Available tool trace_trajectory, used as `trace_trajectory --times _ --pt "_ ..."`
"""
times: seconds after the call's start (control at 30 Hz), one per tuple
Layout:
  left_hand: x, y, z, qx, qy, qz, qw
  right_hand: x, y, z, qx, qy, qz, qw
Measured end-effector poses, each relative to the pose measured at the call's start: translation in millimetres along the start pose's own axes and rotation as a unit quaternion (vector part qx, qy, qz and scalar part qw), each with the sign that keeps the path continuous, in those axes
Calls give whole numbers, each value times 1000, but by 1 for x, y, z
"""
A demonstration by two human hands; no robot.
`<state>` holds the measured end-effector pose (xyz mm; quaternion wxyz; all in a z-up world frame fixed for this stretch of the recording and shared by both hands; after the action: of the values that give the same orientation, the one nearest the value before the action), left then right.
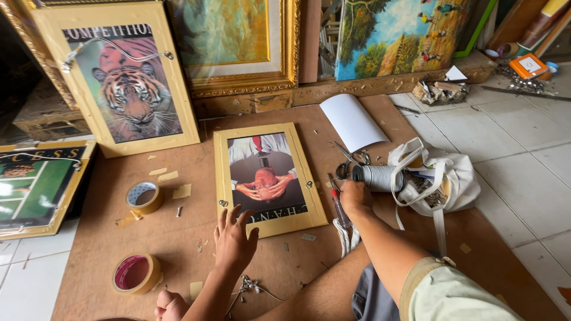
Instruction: The person sits on the floor and uses a screwdriver to tighten screws into the back of a wooden picture frame. They then measure and cut a length of hanging wire with scissors and attach it to the frame's mounting points.
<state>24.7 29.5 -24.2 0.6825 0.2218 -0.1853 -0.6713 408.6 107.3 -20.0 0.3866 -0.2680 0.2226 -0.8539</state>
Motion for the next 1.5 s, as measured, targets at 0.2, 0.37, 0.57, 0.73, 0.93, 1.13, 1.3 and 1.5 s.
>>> trace_trajectory --times 0.2,0.37,0.57,0.73,0.93,1.13,1.3,1.5 --pt "-17 30 3 106 36 -75 991 36 3 10 152 -115 35 981" --pt "-12 72 4 269 -100 1 958 61 -32 21 -194 -188 176 947" --pt "13 134 13 443 -339 68 827 126 -77 -6 -235 -160 472 834" --pt "2 117 -1 388 -305 21 870 132 -92 0 -169 -28 573 802" --pt "-17 106 32 547 -165 41 820 111 -86 5 -144 111 620 763" --pt "-51 76 56 693 -73 37 716 85 -69 -2 -63 -33 526 847" --pt "-44 62 108 740 1 98 665 53 -51 13 -159 -124 370 907" --pt "-73 -73 106 702 150 237 655 -42 2 81 -345 84 272 894"
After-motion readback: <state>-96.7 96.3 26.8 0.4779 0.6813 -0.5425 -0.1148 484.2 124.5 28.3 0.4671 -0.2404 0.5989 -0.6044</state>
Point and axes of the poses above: each hand's wrist, its own x-axis away from the middle knuckle, its own z-axis out of the back of the hand, y = z × x, the point moved 6 cm from there along -x, towards the middle knuckle, and after that the axes turned 4 degrees about z, right-handed, at the moved point
